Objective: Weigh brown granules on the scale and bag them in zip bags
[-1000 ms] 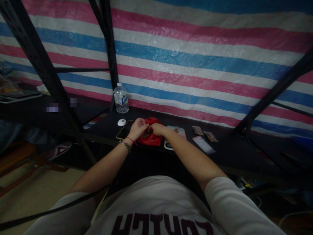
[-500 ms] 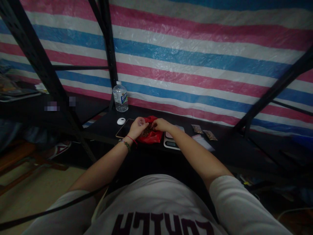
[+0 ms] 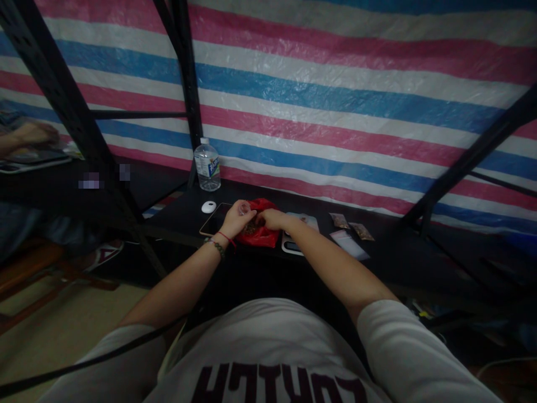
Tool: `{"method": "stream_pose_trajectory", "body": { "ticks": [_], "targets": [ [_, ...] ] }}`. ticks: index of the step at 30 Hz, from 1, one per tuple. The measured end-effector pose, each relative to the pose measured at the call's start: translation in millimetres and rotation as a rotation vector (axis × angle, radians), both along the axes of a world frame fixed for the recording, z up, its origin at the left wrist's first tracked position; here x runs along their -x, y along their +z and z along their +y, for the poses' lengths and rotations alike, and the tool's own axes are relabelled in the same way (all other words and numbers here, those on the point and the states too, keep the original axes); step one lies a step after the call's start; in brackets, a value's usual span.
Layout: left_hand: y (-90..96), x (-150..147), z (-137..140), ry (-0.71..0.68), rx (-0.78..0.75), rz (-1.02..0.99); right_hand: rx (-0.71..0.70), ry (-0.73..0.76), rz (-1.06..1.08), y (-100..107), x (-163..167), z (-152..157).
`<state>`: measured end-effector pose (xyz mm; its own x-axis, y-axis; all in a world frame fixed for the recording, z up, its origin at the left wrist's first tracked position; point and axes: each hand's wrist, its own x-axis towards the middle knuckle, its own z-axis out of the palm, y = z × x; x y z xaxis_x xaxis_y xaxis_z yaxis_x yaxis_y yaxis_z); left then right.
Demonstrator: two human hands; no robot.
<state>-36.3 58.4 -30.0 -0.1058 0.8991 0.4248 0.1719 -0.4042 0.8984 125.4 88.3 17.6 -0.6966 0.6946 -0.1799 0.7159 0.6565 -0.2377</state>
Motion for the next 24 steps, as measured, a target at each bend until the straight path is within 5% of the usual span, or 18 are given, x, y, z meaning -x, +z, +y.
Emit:
{"method": "stream_pose_trajectory", "body": {
  "ticks": [24],
  "targets": [
    [-3.8, 0.6, 2.7, -0.004, -0.011, 0.01, -0.154, 0.004, 0.088, -1.9, -8.1, 6.6]
  ]
}}
